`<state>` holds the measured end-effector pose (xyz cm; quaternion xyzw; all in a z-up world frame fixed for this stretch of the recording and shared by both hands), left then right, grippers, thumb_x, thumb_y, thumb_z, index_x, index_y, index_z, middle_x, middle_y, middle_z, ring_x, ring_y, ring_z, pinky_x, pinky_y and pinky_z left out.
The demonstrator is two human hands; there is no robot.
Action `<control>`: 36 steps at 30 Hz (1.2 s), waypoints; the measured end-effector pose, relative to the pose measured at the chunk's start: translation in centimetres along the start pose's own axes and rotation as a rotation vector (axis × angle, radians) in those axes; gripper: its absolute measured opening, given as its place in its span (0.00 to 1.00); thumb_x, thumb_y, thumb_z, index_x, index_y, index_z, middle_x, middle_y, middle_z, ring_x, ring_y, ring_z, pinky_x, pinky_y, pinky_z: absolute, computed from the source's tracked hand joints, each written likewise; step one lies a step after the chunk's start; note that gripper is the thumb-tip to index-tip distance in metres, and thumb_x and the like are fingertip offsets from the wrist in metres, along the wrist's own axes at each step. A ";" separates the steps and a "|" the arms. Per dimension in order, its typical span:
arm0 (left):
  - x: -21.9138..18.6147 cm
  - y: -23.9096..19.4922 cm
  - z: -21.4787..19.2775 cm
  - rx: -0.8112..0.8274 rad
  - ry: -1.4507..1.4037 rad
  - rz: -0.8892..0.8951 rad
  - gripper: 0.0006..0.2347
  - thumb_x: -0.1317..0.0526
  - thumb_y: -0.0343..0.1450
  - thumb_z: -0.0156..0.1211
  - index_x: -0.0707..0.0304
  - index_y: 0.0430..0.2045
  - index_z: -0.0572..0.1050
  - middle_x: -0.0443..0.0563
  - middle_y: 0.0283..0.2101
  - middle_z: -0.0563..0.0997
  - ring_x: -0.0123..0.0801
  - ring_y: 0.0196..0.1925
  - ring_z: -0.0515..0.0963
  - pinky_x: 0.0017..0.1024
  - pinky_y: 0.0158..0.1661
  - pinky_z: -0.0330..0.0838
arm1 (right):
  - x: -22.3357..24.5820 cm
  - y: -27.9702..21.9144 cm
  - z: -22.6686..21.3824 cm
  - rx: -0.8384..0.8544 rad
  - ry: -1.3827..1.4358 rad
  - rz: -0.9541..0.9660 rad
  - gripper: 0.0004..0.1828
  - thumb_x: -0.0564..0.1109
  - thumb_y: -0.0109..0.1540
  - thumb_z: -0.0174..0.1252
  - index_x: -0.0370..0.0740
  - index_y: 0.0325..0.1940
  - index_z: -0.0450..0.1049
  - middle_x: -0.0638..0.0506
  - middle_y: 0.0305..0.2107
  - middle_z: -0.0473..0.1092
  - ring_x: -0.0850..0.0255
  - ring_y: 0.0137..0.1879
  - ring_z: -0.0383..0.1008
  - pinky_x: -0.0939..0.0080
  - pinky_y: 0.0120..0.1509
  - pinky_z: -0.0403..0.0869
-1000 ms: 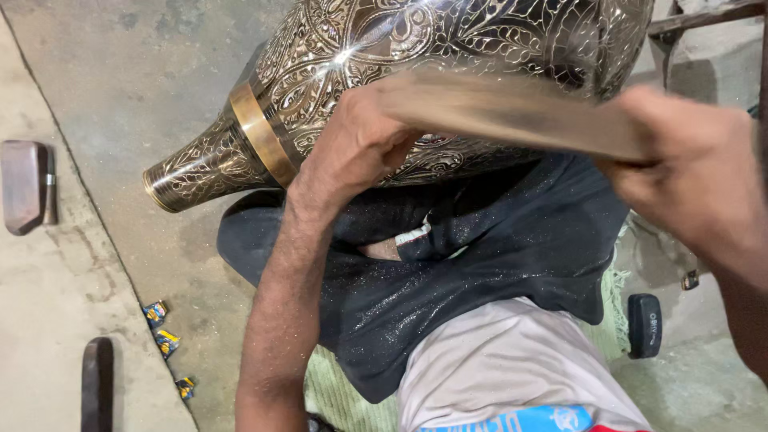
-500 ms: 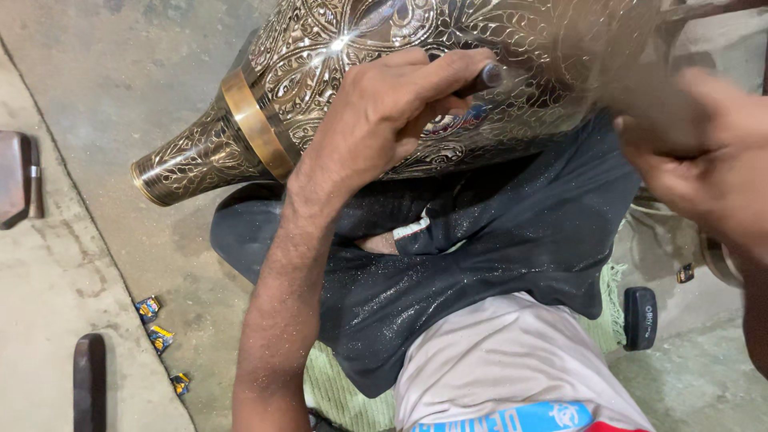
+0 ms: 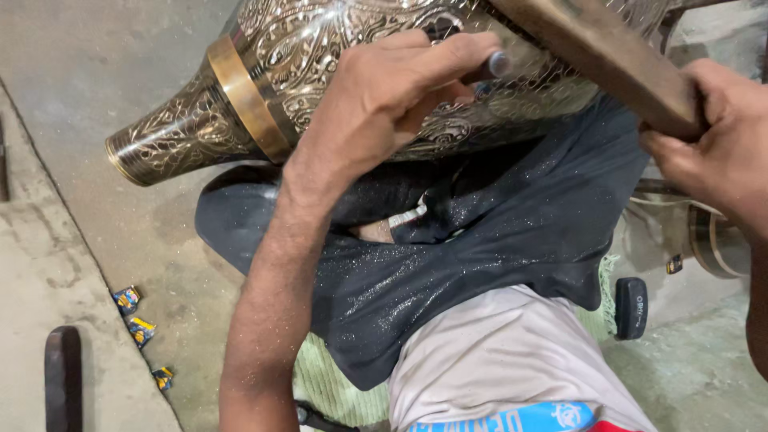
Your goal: The person uses a hammer and chisel to engrave intricate patterns on a large brass vase. They repeatedly strike the chisel against the vase surface to create detailed floral and geometric designs.
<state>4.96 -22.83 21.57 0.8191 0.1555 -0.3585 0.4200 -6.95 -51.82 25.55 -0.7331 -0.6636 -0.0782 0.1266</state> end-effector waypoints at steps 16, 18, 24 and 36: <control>-1.2 1.1 -1.3 0.003 0.025 0.200 0.17 0.69 0.75 0.67 0.54 0.58 0.72 0.49 0.37 0.79 0.33 0.38 0.81 0.31 0.39 0.77 | 2.6 -3.5 0.3 -0.035 -0.020 0.190 0.15 0.41 0.63 0.68 0.28 0.43 0.69 0.45 0.23 0.70 0.61 0.27 0.72 0.62 0.30 0.70; -0.9 1.3 -1.3 0.075 0.000 0.182 0.18 0.72 0.74 0.65 0.55 0.58 0.73 0.50 0.37 0.80 0.32 0.40 0.84 0.31 0.39 0.78 | 3.8 -3.2 0.6 0.009 -0.091 0.258 0.18 0.42 0.59 0.71 0.28 0.44 0.72 0.43 0.21 0.71 0.58 0.25 0.73 0.60 0.27 0.71; -1.8 2.2 -1.5 0.162 0.080 0.271 0.15 0.73 0.73 0.65 0.58 0.52 0.76 0.50 0.32 0.81 0.37 0.38 0.84 0.37 0.37 0.75 | 6.6 -2.6 1.4 -0.074 -0.045 0.023 0.17 0.41 0.62 0.70 0.32 0.50 0.74 0.43 0.33 0.76 0.62 0.38 0.79 0.61 0.41 0.75; -2.1 1.7 -1.8 0.102 0.016 0.312 0.15 0.72 0.75 0.64 0.60 0.55 0.73 0.52 0.39 0.80 0.38 0.41 0.83 0.35 0.43 0.76 | 8.9 -3.8 1.0 -0.217 0.267 0.089 0.10 0.38 0.70 0.65 0.30 0.47 0.71 0.47 0.26 0.70 0.66 0.29 0.74 0.67 0.33 0.71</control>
Point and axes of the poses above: each hand's wrist, its own y-axis towards the middle knuckle, its own z-axis out of the palm, x = y × z, the point moved 9 cm from there along y, towards the middle knuckle
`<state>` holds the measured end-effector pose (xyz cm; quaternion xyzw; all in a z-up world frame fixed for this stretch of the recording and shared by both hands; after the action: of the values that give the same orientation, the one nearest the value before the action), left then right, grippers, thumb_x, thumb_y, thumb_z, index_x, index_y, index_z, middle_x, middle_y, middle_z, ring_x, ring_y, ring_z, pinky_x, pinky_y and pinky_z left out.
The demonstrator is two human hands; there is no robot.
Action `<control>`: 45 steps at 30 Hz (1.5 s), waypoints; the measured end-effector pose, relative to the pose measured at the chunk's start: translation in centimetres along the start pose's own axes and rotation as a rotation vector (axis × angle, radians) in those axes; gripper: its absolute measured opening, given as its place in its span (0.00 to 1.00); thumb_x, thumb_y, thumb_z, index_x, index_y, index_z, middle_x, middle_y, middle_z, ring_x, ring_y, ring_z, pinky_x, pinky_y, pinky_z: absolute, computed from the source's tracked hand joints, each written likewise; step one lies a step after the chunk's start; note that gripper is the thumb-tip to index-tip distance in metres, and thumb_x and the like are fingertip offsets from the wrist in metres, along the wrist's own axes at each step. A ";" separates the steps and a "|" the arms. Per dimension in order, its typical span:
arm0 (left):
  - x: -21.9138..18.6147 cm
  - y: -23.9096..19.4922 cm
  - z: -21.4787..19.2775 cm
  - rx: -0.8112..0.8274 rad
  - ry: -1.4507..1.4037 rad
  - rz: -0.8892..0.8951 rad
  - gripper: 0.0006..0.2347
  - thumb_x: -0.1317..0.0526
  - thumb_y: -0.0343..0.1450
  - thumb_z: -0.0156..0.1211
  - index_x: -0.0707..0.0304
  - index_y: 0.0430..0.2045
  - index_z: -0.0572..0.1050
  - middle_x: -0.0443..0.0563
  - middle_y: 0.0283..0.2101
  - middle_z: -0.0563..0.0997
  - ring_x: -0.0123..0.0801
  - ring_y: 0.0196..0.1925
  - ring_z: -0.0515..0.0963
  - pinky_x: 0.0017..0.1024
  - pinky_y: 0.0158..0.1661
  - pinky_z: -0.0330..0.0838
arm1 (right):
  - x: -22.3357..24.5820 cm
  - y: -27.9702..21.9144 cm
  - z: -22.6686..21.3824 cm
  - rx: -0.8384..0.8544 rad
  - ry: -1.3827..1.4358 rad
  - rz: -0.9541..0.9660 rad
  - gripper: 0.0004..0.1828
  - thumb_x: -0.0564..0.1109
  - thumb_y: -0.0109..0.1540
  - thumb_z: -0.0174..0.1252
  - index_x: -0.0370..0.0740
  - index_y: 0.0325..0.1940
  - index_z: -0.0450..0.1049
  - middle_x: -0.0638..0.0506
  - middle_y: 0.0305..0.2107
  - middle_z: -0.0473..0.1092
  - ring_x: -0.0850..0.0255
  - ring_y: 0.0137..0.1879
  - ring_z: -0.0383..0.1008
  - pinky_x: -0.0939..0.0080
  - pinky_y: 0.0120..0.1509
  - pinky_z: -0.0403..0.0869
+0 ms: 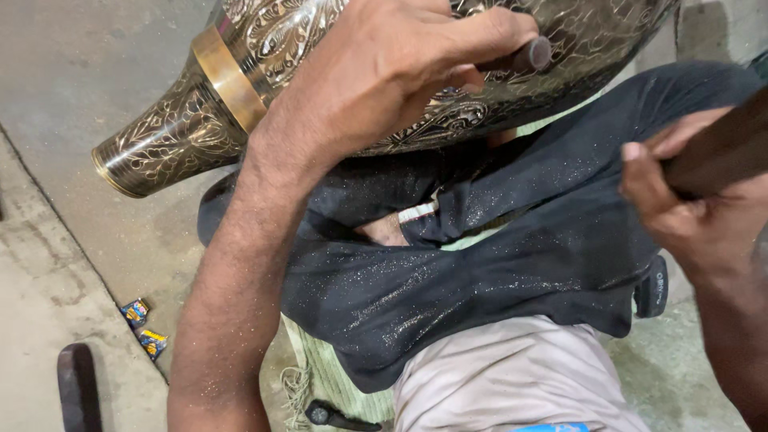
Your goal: The person uses a hammer and chisel to engrave intricate patterns on a large brass vase. They repeatedly strike the chisel against the vase surface to create detailed floral and geometric designs.
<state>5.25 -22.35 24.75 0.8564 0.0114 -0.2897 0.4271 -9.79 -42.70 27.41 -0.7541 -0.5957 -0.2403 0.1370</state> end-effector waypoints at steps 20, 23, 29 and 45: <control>0.2 -0.4 0.4 0.070 0.092 -0.081 0.13 0.65 0.76 0.67 0.57 0.55 0.77 0.53 0.35 0.78 0.43 0.38 0.80 0.42 0.37 0.72 | 0.0 -1.0 1.1 -0.051 -0.012 -0.250 0.08 0.33 0.71 0.68 0.34 0.44 0.73 0.42 0.34 0.73 0.62 0.36 0.77 0.67 0.38 0.74; -0.7 -0.2 0.0 0.022 0.108 0.022 0.11 0.63 0.76 0.66 0.56 0.51 0.75 0.49 0.40 0.79 0.39 0.42 0.81 0.38 0.42 0.74 | -0.5 -1.3 2.4 0.034 -0.339 -0.271 0.13 0.34 0.64 0.71 0.28 0.47 0.73 0.43 0.26 0.72 0.62 0.31 0.76 0.64 0.36 0.72; 0.1 -0.7 -0.1 0.049 0.042 -0.044 0.12 0.65 0.75 0.69 0.60 0.53 0.77 0.55 0.32 0.77 0.43 0.34 0.78 0.41 0.34 0.71 | -1.5 -0.7 1.7 -0.036 -0.025 -0.193 0.06 0.36 0.67 0.65 0.36 0.39 0.74 0.49 0.26 0.72 0.65 0.28 0.72 0.66 0.29 0.67; -0.3 -0.3 0.0 0.020 0.093 -0.015 0.11 0.69 0.76 0.64 0.59 0.53 0.75 0.51 0.34 0.80 0.40 0.39 0.82 0.39 0.38 0.74 | 3.1 0.2 1.7 -0.003 -0.386 -0.331 0.12 0.33 0.66 0.69 0.35 0.38 0.70 0.44 0.23 0.70 0.59 0.28 0.72 0.60 0.34 0.72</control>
<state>4.95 -22.05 24.65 0.8731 0.0348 -0.2530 0.4153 -8.74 -39.35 27.65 -0.6784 -0.7258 -0.1118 -0.0214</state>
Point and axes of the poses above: each hand's wrist, its own y-axis towards the middle knuckle, its own z-axis out of the palm, x = y × z, the point moved 9 cm from there along y, towards the middle knuckle
